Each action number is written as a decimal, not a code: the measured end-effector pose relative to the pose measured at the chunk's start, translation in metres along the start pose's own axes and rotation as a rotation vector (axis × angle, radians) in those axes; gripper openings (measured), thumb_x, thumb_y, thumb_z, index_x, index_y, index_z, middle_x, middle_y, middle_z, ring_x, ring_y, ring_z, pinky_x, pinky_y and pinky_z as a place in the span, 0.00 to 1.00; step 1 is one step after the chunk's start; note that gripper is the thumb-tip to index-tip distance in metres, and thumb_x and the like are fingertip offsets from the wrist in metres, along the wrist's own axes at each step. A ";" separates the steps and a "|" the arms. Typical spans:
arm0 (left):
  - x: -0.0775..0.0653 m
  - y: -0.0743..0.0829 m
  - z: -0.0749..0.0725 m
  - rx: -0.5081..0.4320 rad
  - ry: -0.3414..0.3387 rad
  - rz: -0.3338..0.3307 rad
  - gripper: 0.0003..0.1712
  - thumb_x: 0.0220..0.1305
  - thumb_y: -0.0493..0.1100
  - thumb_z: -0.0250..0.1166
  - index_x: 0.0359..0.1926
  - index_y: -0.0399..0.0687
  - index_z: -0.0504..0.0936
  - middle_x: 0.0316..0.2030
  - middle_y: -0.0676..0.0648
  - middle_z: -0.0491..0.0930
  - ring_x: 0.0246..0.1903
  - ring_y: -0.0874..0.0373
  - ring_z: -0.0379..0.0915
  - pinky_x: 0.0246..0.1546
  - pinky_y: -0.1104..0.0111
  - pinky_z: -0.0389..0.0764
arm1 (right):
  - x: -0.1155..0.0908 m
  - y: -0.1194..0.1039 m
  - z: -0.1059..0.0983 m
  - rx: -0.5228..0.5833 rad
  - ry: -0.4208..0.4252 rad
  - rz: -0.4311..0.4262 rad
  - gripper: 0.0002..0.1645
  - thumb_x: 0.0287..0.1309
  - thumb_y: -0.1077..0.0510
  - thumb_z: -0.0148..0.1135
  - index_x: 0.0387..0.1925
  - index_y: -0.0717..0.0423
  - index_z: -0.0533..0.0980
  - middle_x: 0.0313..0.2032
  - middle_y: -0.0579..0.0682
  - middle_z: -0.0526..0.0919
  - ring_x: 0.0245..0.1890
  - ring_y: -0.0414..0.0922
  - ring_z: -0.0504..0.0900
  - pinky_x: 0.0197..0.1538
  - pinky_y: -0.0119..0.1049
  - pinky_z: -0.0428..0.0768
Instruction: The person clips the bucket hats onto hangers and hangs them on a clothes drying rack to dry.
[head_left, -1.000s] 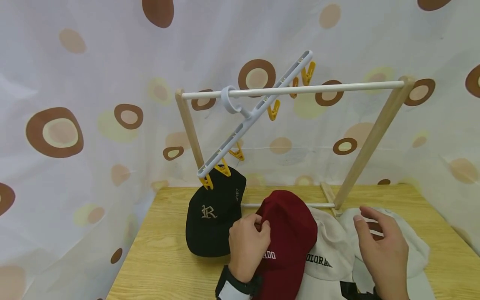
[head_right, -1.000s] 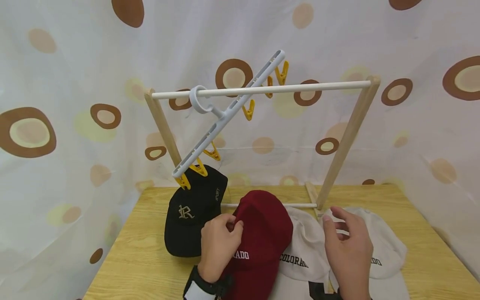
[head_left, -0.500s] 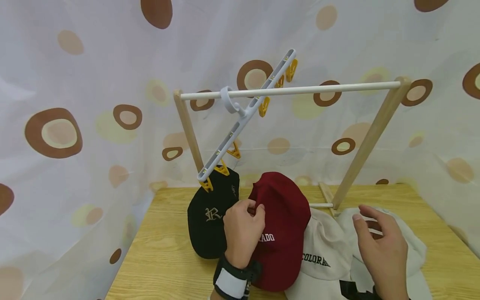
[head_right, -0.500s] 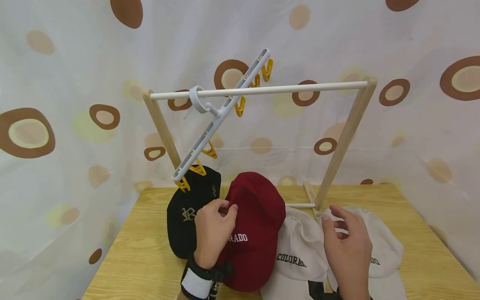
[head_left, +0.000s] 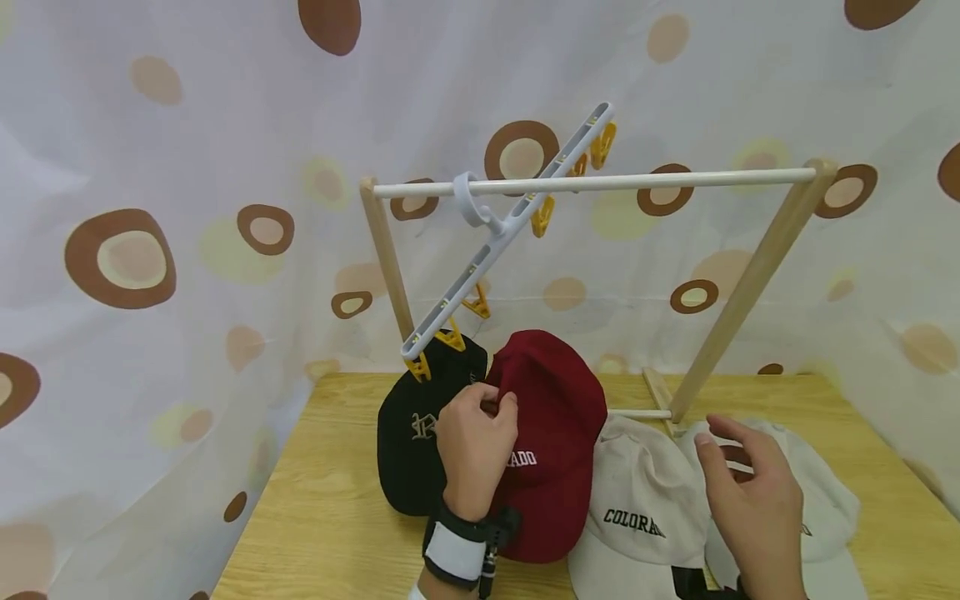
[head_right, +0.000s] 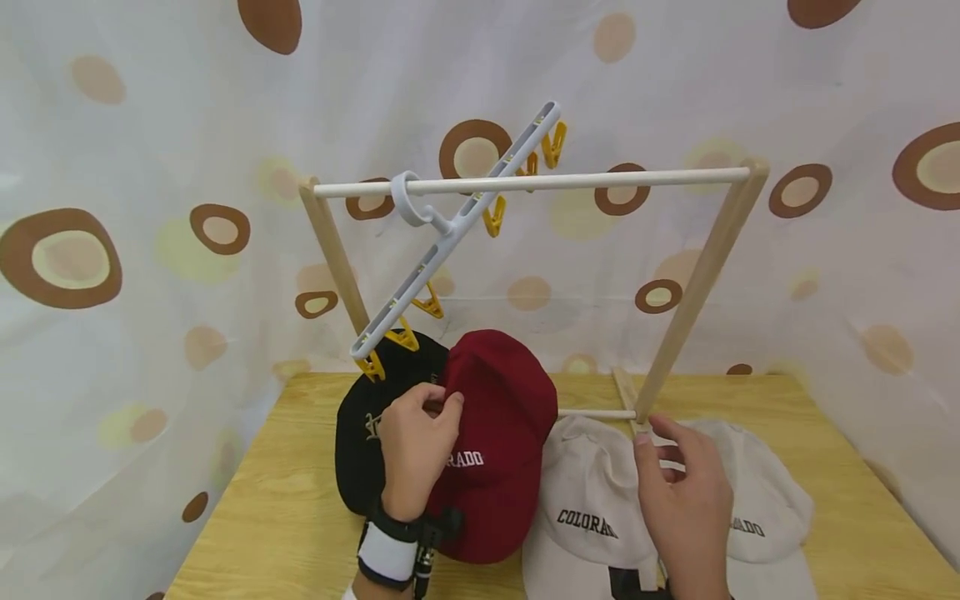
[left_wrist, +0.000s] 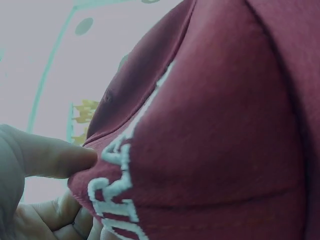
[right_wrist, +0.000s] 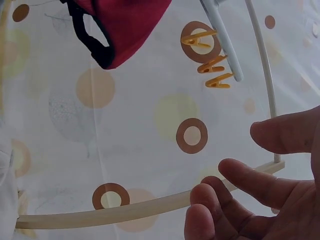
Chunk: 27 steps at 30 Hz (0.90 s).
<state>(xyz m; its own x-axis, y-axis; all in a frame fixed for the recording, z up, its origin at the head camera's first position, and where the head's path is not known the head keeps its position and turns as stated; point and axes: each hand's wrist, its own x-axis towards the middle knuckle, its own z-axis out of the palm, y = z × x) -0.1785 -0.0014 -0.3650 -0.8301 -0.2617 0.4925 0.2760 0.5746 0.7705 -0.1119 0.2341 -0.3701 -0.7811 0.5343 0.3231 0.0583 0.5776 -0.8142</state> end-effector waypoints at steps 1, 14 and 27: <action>0.001 -0.001 -0.001 0.005 0.007 -0.004 0.08 0.55 0.44 0.67 0.26 0.44 0.84 0.21 0.48 0.82 0.21 0.58 0.74 0.19 0.69 0.72 | 0.000 -0.002 0.001 0.003 -0.004 -0.002 0.19 0.62 0.52 0.59 0.54 0.51 0.78 0.49 0.47 0.76 0.34 0.20 0.69 0.36 0.17 0.69; 0.001 -0.012 -0.018 0.042 0.010 -0.053 0.08 0.55 0.45 0.67 0.26 0.45 0.83 0.21 0.49 0.81 0.22 0.59 0.73 0.20 0.69 0.71 | 0.015 -0.039 0.022 0.045 -0.074 -0.167 0.20 0.62 0.53 0.59 0.55 0.52 0.77 0.51 0.55 0.78 0.35 0.22 0.69 0.37 0.19 0.69; -0.002 -0.020 -0.035 0.063 0.022 -0.073 0.07 0.55 0.45 0.67 0.25 0.47 0.83 0.20 0.50 0.80 0.21 0.62 0.71 0.19 0.70 0.70 | 0.032 -0.098 0.058 0.121 -0.172 -0.435 0.18 0.61 0.56 0.59 0.52 0.57 0.78 0.47 0.57 0.80 0.37 0.51 0.81 0.38 0.31 0.76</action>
<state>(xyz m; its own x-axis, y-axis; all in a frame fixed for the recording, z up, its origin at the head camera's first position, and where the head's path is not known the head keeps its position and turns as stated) -0.1652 -0.0394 -0.3671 -0.8358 -0.3217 0.4450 0.1833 0.6005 0.7783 -0.1784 0.1592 -0.3080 -0.8088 0.1435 0.5703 -0.3617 0.6432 -0.6748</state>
